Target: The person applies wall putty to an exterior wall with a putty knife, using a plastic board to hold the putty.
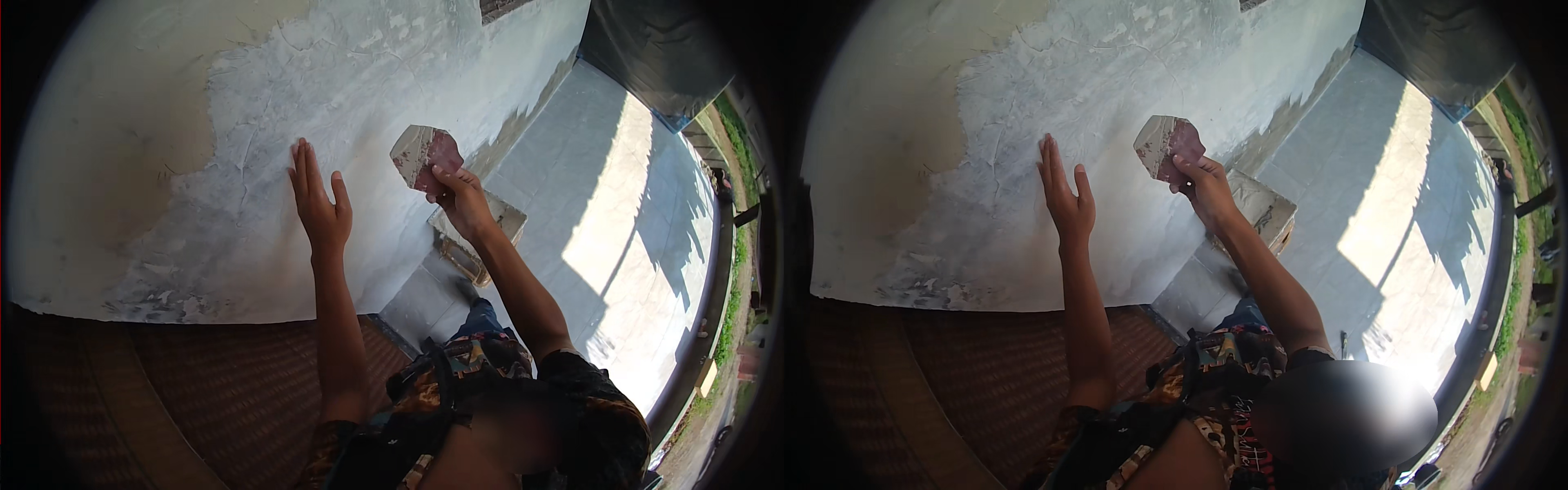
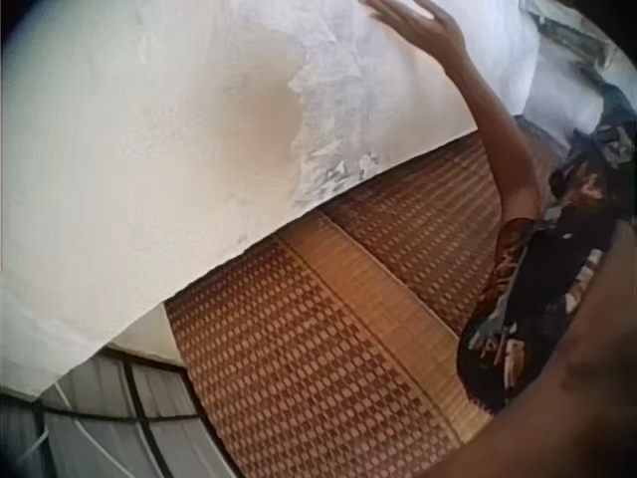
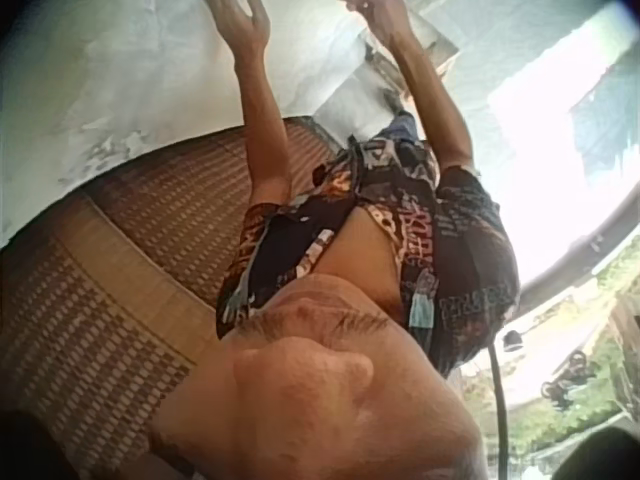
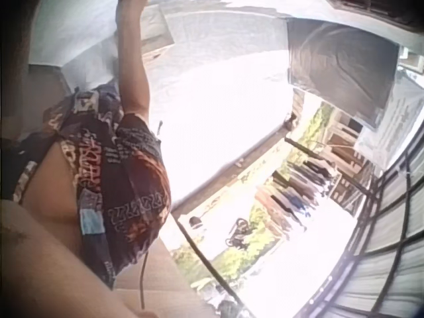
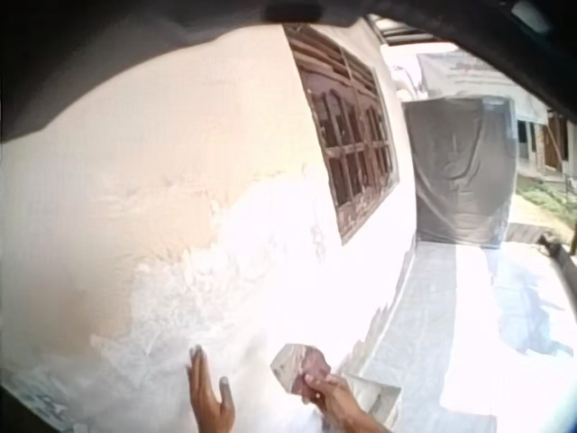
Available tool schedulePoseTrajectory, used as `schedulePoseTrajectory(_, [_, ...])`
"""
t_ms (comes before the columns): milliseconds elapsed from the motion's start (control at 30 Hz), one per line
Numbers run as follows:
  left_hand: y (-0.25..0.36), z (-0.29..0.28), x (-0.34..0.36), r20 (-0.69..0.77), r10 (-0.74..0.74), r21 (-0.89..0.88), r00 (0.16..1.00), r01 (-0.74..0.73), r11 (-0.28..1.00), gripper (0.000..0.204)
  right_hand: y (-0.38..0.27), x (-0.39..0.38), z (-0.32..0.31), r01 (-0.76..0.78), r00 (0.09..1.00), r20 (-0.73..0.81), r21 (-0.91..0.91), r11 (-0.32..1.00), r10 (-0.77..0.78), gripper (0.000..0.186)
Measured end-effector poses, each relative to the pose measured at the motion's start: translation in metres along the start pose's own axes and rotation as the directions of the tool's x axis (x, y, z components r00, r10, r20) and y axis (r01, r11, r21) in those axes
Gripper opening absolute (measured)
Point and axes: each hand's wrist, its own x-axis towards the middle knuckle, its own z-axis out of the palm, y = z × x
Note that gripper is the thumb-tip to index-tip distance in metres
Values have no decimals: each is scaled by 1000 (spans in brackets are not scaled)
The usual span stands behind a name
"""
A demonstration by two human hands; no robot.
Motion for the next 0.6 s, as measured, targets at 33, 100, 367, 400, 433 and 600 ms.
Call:
schedulePoseTrajectory(33, [2,9,-7,32,-11,-48,999,12,999,55,4,-1,-11,-10,1000,-22,3,1000,10,11])
schedulePoseTrajectory(100, [6,29,-24,99,-38,-97,994,48,994,55,14,-2,-36,-29,997,-69,1,1000,29,10])
schedulePoseTrajectory(367, [17,118,-116,426,-250,-191,870,356,915,51,68,18,-190,-247,924,-346,-218,944,162,16])
schedulePoseTrajectory(400, [17,128,-130,469,-286,-165,836,401,901,51,79,20,-215,-285,914,-373,-311,907,160,18])
schedulePoseTrajectory(433, [16,140,-142,506,-315,-142,803,438,888,50,83,21,-239,-357,908,-379,-477,803,178,21])
schedulePoseTrajectory(600, [19,201,-196,637,-376,-97,672,554,827,49,137,21,-349,-433,837,-541,-558,708,85,25])
